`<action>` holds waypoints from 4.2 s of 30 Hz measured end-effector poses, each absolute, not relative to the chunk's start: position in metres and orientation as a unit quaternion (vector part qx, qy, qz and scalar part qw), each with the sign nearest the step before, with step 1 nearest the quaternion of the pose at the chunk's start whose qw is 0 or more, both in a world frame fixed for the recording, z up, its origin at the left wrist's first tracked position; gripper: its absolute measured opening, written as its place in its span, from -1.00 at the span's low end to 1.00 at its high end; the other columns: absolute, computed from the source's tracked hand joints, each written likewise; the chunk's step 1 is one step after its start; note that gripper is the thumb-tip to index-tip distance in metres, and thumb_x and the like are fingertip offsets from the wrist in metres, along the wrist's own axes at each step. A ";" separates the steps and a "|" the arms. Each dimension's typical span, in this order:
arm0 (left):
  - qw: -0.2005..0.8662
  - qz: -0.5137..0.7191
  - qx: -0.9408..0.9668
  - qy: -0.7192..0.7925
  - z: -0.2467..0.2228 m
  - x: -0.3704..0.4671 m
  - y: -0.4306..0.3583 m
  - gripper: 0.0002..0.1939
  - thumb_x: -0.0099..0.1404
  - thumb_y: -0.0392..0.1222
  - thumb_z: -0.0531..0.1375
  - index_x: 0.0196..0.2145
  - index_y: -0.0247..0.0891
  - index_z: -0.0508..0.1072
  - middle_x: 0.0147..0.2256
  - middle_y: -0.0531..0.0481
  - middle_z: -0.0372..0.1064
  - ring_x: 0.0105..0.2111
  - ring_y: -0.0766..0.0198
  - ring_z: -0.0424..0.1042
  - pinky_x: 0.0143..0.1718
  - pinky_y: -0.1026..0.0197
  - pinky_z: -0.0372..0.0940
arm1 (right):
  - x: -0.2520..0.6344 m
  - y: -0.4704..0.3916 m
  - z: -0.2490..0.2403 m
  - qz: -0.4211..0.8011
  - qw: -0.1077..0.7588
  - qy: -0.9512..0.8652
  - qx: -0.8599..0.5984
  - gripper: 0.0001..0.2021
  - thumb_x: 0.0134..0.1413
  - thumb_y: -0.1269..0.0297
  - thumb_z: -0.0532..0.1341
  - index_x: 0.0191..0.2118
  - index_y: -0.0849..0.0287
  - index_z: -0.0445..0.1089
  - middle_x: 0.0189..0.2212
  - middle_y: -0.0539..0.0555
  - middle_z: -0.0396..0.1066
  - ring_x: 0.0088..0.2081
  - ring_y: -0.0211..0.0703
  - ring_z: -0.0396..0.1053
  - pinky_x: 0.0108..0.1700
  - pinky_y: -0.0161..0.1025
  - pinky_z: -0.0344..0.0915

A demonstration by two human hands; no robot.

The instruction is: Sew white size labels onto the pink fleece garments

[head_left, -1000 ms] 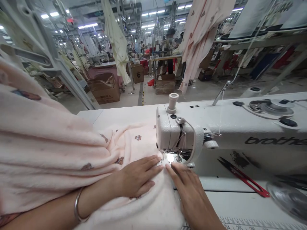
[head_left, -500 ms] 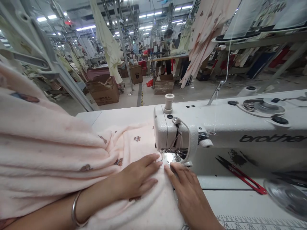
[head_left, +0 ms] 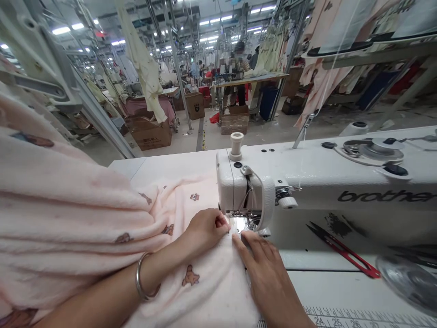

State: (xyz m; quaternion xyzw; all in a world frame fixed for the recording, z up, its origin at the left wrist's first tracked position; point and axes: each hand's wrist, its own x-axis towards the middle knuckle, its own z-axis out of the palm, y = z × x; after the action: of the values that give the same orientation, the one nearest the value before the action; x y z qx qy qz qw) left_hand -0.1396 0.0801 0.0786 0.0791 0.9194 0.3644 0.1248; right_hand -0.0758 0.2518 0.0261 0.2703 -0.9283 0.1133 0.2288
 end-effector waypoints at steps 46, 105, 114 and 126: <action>-0.008 0.107 0.455 0.884 0.069 -0.097 0.038 -0.50 0.39 -0.28 -0.05 0.24 -0.46 0.00 0.24 -0.30 0.00 0.29 0.09 -0.15 0.26 0.05 0.05 | -0.077 0.252 0.021 0.137 0.239 -0.925 0.260 -0.39 -0.08 0.75 -0.11 0.07 0.22 0.30 -0.04 0.14 0.29 0.01 -0.07 0.17 0.03 -0.12 0.12; 0.023 0.138 0.436 0.889 0.064 -0.099 0.038 -0.44 0.34 -0.30 -0.03 0.27 -0.34 -0.03 0.28 -0.22 -0.12 0.30 0.11 -0.15 0.28 0.03 -0.02 | -0.072 0.256 0.004 0.142 0.170 -0.949 0.225 -0.24 -0.16 0.82 -0.12 0.19 0.14 0.15 0.04 0.17 0.16 0.08 0.02 0.10 0.07 -0.03 0.16; 0.011 0.137 0.445 0.885 0.060 -0.104 0.033 -0.47 0.34 -0.30 -0.04 0.25 -0.37 0.01 0.28 -0.24 -0.12 0.30 0.13 -0.17 0.29 0.06 -0.04 | -0.073 0.253 0.007 0.156 0.168 -0.950 0.212 -0.29 -0.04 0.80 -0.14 0.19 0.11 0.15 0.10 0.14 0.14 0.11 0.02 0.06 0.07 -0.03 0.14; 0.007 0.129 0.443 0.887 0.058 -0.108 0.031 -0.48 0.36 -0.28 -0.04 0.25 -0.37 0.02 0.29 -0.20 -0.16 0.31 0.16 -0.24 0.30 0.08 -0.08 | -0.079 0.251 0.003 0.162 0.184 -0.946 0.214 -0.28 -0.03 0.78 -0.14 0.20 0.03 0.13 0.09 0.09 0.18 0.09 0.00 0.10 0.03 -0.04 0.17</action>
State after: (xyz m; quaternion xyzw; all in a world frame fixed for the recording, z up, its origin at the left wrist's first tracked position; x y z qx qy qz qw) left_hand -0.1079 0.0308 0.0583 0.4434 0.8870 0.1288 0.0068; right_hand -0.0786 0.2514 0.0031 0.2140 -0.9456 0.1624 0.1838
